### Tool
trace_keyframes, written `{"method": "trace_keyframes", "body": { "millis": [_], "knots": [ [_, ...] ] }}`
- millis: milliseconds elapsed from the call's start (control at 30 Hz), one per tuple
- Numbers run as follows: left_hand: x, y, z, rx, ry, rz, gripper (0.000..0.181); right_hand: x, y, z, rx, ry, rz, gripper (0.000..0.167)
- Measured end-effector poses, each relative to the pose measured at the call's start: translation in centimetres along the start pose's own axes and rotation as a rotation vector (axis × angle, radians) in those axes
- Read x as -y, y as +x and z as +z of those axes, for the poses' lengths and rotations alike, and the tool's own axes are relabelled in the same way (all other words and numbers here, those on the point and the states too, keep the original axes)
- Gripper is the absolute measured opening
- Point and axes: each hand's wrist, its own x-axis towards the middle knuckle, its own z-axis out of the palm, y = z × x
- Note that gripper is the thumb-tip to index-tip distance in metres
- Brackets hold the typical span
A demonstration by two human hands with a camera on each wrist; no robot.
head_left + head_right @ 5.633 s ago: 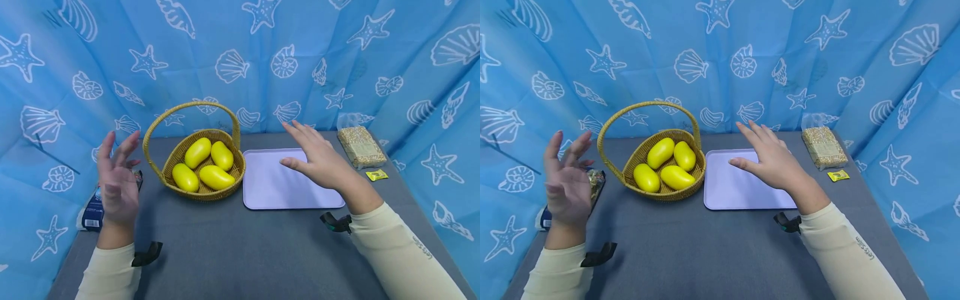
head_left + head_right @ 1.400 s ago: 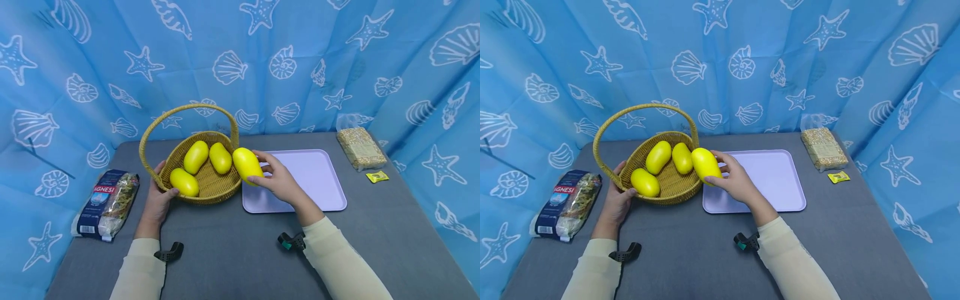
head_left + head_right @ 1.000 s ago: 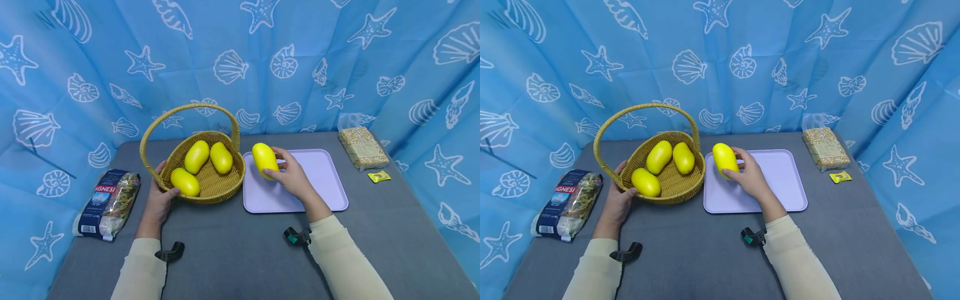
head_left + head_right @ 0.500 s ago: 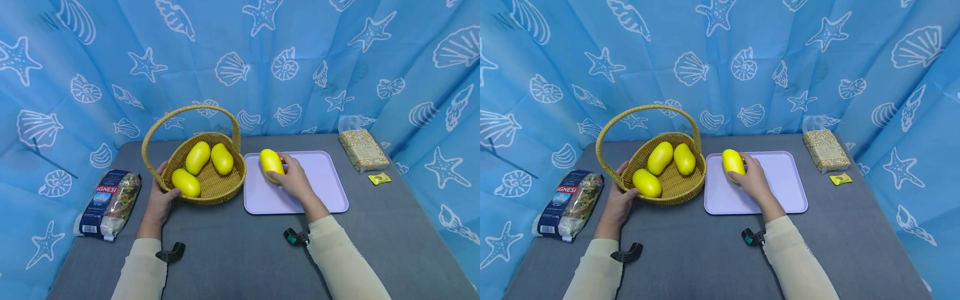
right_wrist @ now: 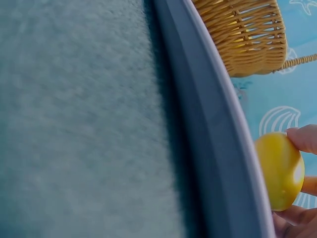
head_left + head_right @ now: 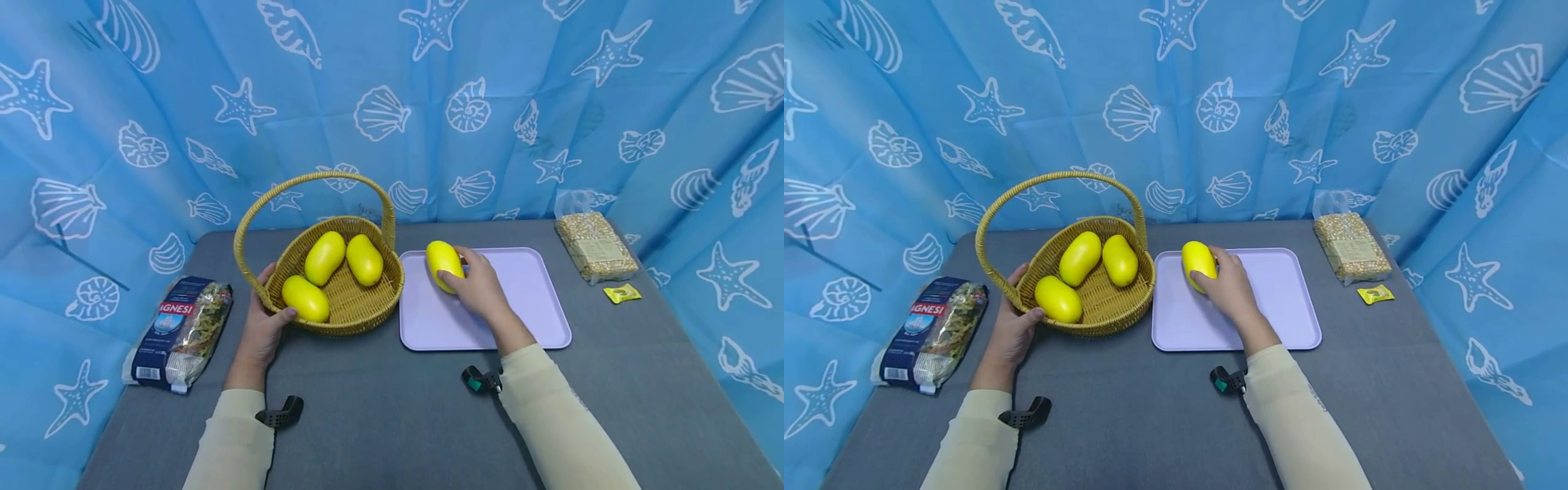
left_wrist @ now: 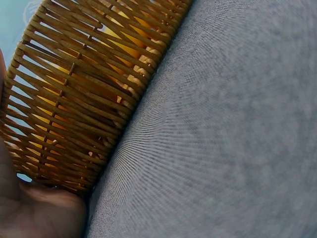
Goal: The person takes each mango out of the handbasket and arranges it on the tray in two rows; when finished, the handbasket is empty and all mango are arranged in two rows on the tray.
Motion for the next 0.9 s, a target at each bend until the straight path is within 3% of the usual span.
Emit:
{"method": "trace_keyframes", "body": {
  "millis": [500, 900],
  "knots": [
    [0.08, 0.07, 0.03, -0.004, -0.01, -0.002, 0.088, 0.03, 0.87, -0.18, 0.015, -0.01, -0.007, 0.072],
    [-0.07, -0.06, 0.16, -0.012, 0.009, -0.008, 0.088, -0.16, 0.48, -0.71, 0.015, 0.002, -0.004, 0.073]
  ]
}}
